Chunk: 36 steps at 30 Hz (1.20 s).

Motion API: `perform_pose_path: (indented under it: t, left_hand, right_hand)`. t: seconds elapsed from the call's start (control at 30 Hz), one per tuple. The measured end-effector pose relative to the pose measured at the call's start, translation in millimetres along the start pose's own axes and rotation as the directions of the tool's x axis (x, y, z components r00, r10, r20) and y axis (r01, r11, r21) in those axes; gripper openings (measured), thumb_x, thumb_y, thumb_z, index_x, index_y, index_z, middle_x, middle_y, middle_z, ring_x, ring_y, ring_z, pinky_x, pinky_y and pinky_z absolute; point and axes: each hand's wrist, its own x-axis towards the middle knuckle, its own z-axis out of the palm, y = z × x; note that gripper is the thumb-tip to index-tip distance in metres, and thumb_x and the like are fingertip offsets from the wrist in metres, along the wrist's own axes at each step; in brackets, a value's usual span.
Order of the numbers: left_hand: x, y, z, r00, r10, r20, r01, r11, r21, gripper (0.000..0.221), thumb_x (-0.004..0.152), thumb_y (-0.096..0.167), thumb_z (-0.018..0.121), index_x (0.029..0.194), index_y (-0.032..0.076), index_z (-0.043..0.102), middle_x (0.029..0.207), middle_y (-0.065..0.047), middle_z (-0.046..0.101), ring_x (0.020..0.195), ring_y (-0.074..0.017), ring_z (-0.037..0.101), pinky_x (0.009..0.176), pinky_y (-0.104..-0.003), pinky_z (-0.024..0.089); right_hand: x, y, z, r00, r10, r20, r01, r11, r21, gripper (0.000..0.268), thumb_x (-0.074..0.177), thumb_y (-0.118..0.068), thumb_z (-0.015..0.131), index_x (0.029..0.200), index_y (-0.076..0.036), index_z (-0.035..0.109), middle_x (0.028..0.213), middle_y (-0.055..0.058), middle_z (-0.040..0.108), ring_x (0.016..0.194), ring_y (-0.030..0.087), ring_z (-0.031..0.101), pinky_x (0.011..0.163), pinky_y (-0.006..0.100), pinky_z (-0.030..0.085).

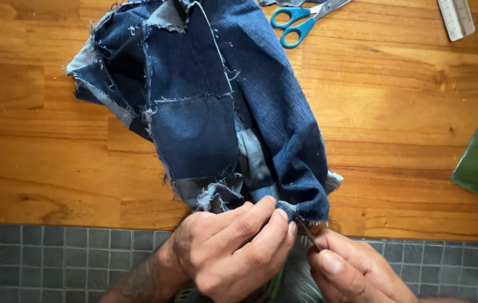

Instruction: Trimming loose threads and excess fabric from a denim garment using thread snips

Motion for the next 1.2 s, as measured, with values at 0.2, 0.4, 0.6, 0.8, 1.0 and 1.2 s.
perform_pose_path:
  t: [0.2,0.4,0.6,0.8,1.0,1.2]
  left_hand:
    - [0.3,1.1,-0.2,1.0,0.004,0.007,-0.004,1.0,-0.004,0.034,0.122,0.005,0.057,0.111,0.009,0.089,0.114,-0.005,0.081,0.1,-0.0216,0.09,0.09,-0.027,0.067]
    - [1.2,3.7,0.3,1.0,-0.002,0.024,0.003,1.0,-0.017,0.037,0.123,0.005,0.054,0.112,0.008,0.089,0.116,-0.006,0.082,0.101,-0.0232,0.09,0.092,-0.028,0.069]
    - [3.1,4.8,-0.2,1.0,-0.001,0.028,0.001,1.0,-0.026,0.036,0.123,0.005,0.054,0.112,0.007,0.088,0.116,-0.007,0.082,0.101,-0.0234,0.09,0.092,-0.028,0.07]
    - [6.7,3.8,-0.4,0.999,0.012,0.036,-0.011,1.0,-0.022,0.034,0.122,0.006,0.056,0.111,0.007,0.088,0.115,-0.007,0.082,0.1,-0.0235,0.09,0.089,-0.029,0.068]
    - [8.3,4.3,-0.8,0.998,0.018,0.067,-0.016,0.999,-0.03,0.033,0.122,0.005,0.057,0.112,0.005,0.088,0.115,-0.007,0.083,0.101,-0.0257,0.089,0.093,-0.031,0.068]
    - [9.1,3.2,1.7,0.999,0.023,0.039,-0.022,0.999,-0.025,0.03,0.121,0.005,0.06,0.109,0.007,0.088,0.112,-0.006,0.082,0.099,-0.0234,0.089,0.092,-0.029,0.068]
  right_hand:
    - [-6.8,-3.4,20.3,0.97,0.169,-0.176,-0.059,0.863,0.501,0.042,0.118,-0.023,0.071,0.088,-0.001,0.051,0.072,0.008,0.039,0.058,0.021,0.036,0.049,0.042,0.019]
    - [-6.1,11.6,15.5,0.94,0.287,-0.183,-0.139,0.814,0.565,0.051,0.12,-0.031,0.069,0.083,-0.003,0.047,0.063,0.005,0.029,0.05,0.02,0.026,0.044,0.041,0.011]
    - [-1.9,12.1,16.9,0.961,0.212,-0.178,-0.091,0.849,0.521,0.05,0.121,-0.031,0.065,0.083,-0.002,0.05,0.061,0.005,0.03,0.05,0.02,0.028,0.044,0.042,0.013]
    - [2.1,6.5,19.2,0.975,0.14,-0.172,-0.055,0.903,0.425,0.054,0.122,-0.033,0.065,0.08,-0.006,0.045,0.057,0.004,0.034,0.048,0.018,0.03,0.043,0.041,0.016]
    - [4.2,13.1,13.5,0.976,0.158,-0.153,-0.103,0.942,0.32,0.057,0.122,-0.042,0.063,0.078,-0.008,0.047,0.054,0.004,0.037,0.047,0.017,0.03,0.042,0.039,0.016]
    - [5.2,17.9,20.2,0.97,0.15,-0.193,-0.042,0.879,0.474,0.052,0.121,-0.027,0.07,0.081,-0.01,0.04,0.058,0.002,0.032,0.048,0.017,0.03,0.043,0.041,0.016]
